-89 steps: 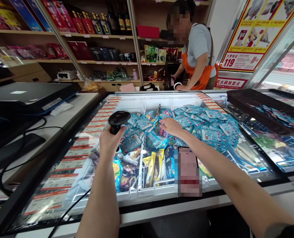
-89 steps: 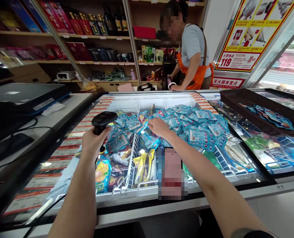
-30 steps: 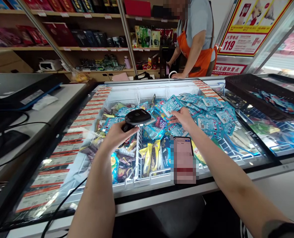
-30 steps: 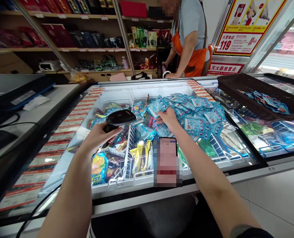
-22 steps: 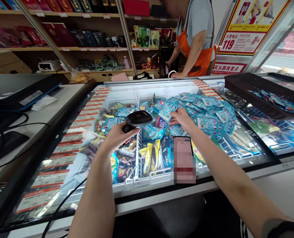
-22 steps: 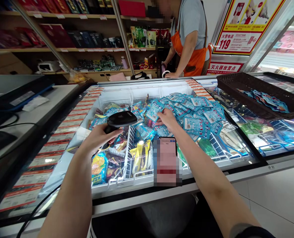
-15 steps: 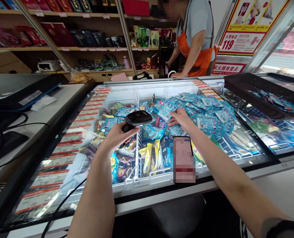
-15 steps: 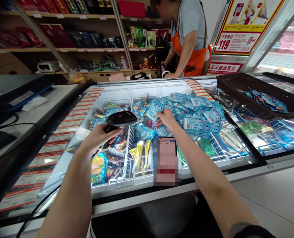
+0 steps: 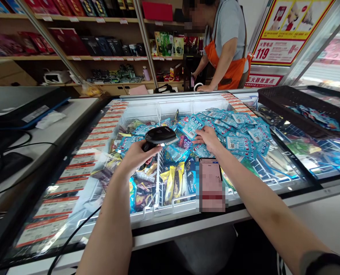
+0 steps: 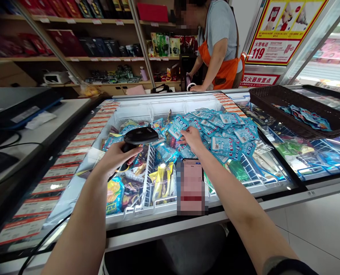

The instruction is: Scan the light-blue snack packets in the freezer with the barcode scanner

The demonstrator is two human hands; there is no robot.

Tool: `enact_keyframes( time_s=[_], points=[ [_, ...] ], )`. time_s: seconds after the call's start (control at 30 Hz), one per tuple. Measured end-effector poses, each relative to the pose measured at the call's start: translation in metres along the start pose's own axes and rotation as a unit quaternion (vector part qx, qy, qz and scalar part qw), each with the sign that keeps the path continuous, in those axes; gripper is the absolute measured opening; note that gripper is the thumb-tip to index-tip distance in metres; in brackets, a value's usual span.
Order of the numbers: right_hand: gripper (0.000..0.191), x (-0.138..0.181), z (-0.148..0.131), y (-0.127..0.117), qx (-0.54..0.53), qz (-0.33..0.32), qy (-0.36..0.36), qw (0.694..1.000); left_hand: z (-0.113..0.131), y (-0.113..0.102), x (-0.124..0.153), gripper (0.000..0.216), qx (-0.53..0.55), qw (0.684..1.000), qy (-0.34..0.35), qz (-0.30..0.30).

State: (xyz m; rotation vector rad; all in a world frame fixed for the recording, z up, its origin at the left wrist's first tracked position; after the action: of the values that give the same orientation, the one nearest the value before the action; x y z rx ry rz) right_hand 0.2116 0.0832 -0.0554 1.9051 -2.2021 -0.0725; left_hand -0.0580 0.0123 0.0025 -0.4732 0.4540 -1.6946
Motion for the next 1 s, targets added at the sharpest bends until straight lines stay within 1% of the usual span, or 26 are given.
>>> enact_keyframes(
  time_s=[0.1, 0.17, 0.3, 0.37, 0.57, 0.7, 0.87, 1.0],
  points=[
    [0.02, 0.002, -0.003, 0.0, -0.035, 0.004, -0.022, 0.999, 0.005, 0.004, -0.002, 0.038, 0.011, 1.0, 0.009, 0.015],
    [0.021, 0.002, -0.004, 0.0, -0.056, 0.009, -0.031, 0.998, 0.01, 0.008, -0.003, 0.038, 0.01, 1.0, 0.014, 0.013],
    [0.022, 0.002, -0.004, -0.001, -0.08, 0.023, -0.03, 0.996, 0.018, 0.016, -0.008, 0.04, 0.005, 0.999, 0.038, -0.021],
    [0.022, 0.002, -0.003, -0.001, -0.085, 0.025, -0.025, 0.996, 0.02, 0.019, -0.012, 0.04, -0.005, 0.999, 0.046, -0.029],
    [0.022, -0.001, 0.0, -0.002, -0.088, 0.032, -0.015, 0.995, 0.021, 0.026, -0.018, 0.039, -0.013, 0.999, 0.037, -0.025],
    [0.023, -0.003, 0.002, -0.004, -0.096, 0.031, -0.009, 0.995, 0.023, 0.029, -0.02, 0.041, -0.017, 0.999, 0.027, -0.035],
    [0.023, -0.004, 0.001, -0.006, -0.116, 0.016, -0.012, 0.993, 0.024, 0.031, -0.024, 0.042, 0.007, 1.0, 0.019, -0.004],
    [0.025, -0.004, -0.001, -0.007, -0.131, 0.018, -0.005, 0.991, 0.023, 0.037, -0.022, 0.041, 0.034, 0.999, 0.027, 0.005]
  ],
)
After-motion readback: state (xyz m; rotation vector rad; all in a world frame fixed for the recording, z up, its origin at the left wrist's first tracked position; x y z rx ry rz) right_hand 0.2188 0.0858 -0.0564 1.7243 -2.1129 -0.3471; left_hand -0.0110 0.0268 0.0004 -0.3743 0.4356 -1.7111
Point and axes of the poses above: each hand's wrist, its own x-axis away from the middle knuckle, its own y-axis out of the palm, z = x × y, the point moved 3 cm from there along -x, towards the middle knuckle, and after that the axes turned 1 degree about -x, right-handed, at the moved point
